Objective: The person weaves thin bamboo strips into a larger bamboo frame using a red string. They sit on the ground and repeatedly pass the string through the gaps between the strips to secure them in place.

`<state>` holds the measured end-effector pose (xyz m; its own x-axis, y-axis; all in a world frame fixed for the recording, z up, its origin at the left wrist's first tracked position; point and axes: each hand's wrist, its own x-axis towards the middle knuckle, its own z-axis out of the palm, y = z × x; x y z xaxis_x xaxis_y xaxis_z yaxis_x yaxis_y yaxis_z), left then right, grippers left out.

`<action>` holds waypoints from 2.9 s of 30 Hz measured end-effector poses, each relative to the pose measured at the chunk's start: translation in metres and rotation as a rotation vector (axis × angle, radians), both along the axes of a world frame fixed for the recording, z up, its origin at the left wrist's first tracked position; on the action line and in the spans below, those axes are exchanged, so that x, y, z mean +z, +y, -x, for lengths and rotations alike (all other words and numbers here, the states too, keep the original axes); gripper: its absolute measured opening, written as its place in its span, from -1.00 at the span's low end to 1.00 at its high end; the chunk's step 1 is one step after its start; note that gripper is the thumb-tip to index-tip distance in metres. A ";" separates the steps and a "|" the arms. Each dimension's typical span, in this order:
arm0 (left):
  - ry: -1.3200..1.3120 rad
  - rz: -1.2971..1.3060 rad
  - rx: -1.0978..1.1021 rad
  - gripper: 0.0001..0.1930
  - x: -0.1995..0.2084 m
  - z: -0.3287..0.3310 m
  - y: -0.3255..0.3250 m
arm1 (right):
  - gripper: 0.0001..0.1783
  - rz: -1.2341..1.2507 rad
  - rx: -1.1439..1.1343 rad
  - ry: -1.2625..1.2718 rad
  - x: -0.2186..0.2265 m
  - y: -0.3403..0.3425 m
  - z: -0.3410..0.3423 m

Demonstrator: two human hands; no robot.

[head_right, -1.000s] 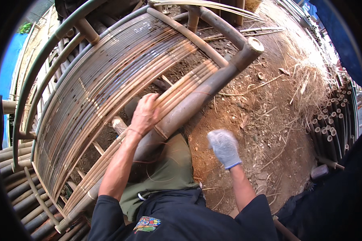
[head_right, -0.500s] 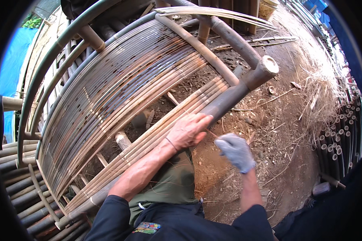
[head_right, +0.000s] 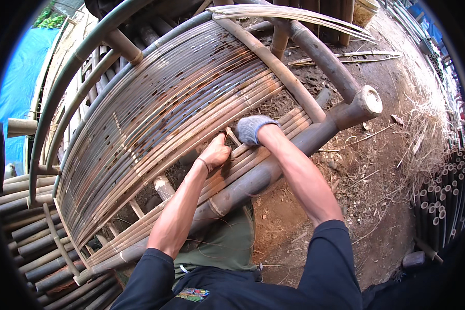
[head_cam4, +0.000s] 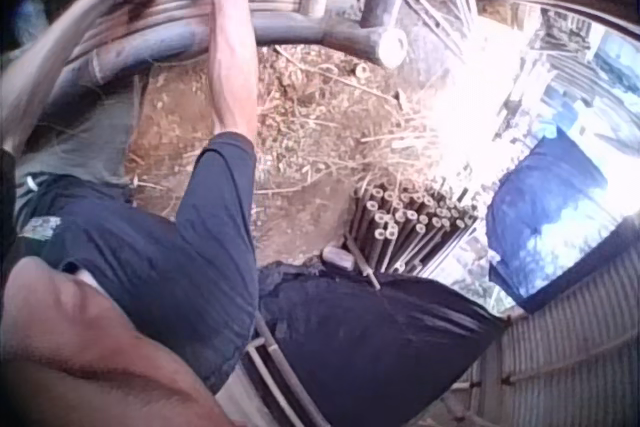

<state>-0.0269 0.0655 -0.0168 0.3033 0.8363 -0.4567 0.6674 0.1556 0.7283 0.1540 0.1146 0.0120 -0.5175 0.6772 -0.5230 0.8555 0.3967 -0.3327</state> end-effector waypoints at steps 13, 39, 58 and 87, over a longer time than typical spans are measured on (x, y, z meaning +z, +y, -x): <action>-0.697 0.266 0.250 -0.81 0.067 0.038 -0.027 | -0.48 -0.124 -1.151 1.949 0.112 -0.060 -0.087; 0.163 -0.064 0.209 -0.68 0.054 -0.019 -0.058 | -0.41 -0.844 -0.705 0.230 0.067 -0.204 -0.099; 0.170 0.003 0.224 -0.61 0.061 -0.020 -0.053 | -0.65 -0.626 -0.117 -0.068 0.014 -0.052 -0.034; -0.083 0.007 -0.047 -0.60 -0.003 0.001 -0.029 | -0.56 0.431 -0.535 1.858 0.180 -0.124 -0.085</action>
